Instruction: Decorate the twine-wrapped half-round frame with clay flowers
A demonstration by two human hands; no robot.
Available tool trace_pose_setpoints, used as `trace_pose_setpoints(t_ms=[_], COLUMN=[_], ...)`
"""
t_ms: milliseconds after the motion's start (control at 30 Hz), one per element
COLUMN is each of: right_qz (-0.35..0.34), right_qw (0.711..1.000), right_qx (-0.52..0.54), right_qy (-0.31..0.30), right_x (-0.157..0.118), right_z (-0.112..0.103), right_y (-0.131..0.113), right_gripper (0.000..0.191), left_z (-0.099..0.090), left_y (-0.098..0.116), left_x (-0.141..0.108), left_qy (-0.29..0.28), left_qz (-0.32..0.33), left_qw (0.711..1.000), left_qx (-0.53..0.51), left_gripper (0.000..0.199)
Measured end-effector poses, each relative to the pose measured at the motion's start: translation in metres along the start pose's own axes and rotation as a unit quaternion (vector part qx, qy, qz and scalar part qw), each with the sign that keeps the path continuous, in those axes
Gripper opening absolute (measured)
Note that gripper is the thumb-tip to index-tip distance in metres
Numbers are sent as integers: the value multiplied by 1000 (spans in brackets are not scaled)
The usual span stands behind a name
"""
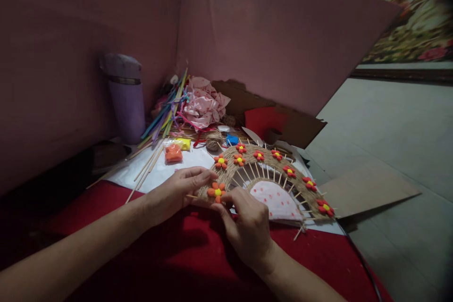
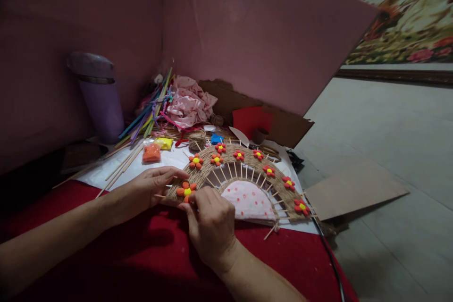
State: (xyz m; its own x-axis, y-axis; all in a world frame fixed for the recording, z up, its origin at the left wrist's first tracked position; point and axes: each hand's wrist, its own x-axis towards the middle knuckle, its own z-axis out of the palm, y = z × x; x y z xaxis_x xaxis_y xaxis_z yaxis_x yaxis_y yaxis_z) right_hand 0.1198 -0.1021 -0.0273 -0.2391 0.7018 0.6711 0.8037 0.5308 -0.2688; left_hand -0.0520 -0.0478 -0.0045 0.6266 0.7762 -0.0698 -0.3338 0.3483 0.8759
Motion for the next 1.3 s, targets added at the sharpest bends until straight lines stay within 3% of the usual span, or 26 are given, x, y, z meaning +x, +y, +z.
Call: trace_pose_setpoints(t_ms=[133, 300, 500, 933, 1133, 1300], right_qz=[-26, -105, -158, -169, -182, -171], right_qw=[999, 993, 980, 975, 979, 976], right_qx=[22, -58, -116, -140, -93, -129], right_qy=[1, -3, -28, -38, 3, -28], right_x=[-4, -17, -21, -19, -25, -20], right_z=[-9, -21, -16, -10, -15, -12], right_y=[1, 4, 6, 6, 7, 5], right_gripper=[12, 27, 39, 36, 36, 37], left_z=[-2, -2, -2, 1, 2, 0], left_y=[-1, 0, -1, 1, 3, 2], left_x=[1, 2, 2, 0, -1, -1], left_qy=[-9, -9, -14, -23, -24, -26], left_qz=[-4, -5, -7, -1, -1, 0], left_qw=[1000, 1000, 1000, 1000, 999, 999], left_qx=[-5, -15, -26, -21, -32, -30], left_gripper=[26, 25, 24, 25, 26, 26])
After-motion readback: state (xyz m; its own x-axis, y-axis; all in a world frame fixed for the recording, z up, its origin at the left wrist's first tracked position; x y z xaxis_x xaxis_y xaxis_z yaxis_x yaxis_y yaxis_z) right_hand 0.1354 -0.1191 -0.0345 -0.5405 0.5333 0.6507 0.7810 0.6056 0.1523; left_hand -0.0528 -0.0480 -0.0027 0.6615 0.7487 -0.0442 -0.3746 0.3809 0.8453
